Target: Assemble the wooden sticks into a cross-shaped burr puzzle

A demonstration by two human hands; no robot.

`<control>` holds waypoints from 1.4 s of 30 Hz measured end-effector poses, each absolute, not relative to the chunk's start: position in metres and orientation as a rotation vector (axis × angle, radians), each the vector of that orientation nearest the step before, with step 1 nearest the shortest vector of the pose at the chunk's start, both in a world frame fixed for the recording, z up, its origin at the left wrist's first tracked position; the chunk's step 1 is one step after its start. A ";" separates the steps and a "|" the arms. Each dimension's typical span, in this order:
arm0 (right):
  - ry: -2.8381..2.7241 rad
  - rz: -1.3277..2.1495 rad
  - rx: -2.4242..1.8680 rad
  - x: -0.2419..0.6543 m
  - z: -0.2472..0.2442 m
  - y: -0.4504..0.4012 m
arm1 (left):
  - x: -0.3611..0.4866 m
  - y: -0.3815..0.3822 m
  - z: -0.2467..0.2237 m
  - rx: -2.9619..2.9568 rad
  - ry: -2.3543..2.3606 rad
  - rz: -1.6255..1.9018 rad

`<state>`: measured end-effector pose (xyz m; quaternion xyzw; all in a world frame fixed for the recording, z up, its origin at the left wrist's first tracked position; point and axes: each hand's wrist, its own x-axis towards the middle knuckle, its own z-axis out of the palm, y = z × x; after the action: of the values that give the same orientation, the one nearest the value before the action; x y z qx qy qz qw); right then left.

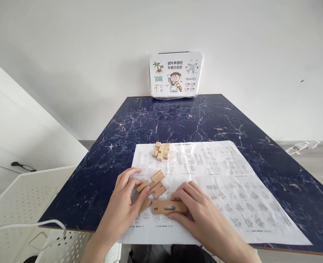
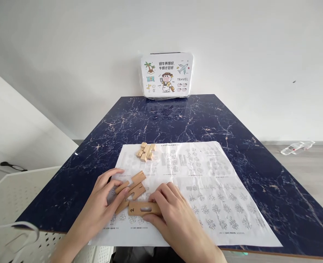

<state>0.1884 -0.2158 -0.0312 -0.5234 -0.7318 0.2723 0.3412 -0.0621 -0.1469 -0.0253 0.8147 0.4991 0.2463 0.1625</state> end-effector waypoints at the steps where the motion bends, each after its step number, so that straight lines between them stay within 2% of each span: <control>1: -1.902 0.698 -1.365 0.188 -0.031 -0.217 | -0.062 -0.147 -0.024 2.323 1.410 0.716; 5: -1.804 0.683 -1.376 0.183 -0.027 -0.222 | -0.063 -0.151 -0.018 2.250 1.375 0.815; 10: -1.513 0.893 -1.433 0.166 -0.021 -0.223 | -0.066 -0.160 -0.011 1.924 1.434 0.857; 18: -1.145 1.097 -1.223 0.139 -0.025 -0.215 | -0.066 -0.163 -0.003 1.700 1.247 0.921; 28: -1.029 1.089 -1.161 0.129 -0.027 -0.215 | -0.066 -0.163 -0.001 1.586 1.158 0.860; 42: -1.159 0.869 -1.350 0.126 -0.034 -0.216 | -0.065 -0.163 0.000 1.548 1.113 0.805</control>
<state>0.1258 -0.2156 -0.0344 -0.5699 -0.4893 0.3670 0.5488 -0.0649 -0.1631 -0.0004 0.6430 0.4623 0.3344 0.5108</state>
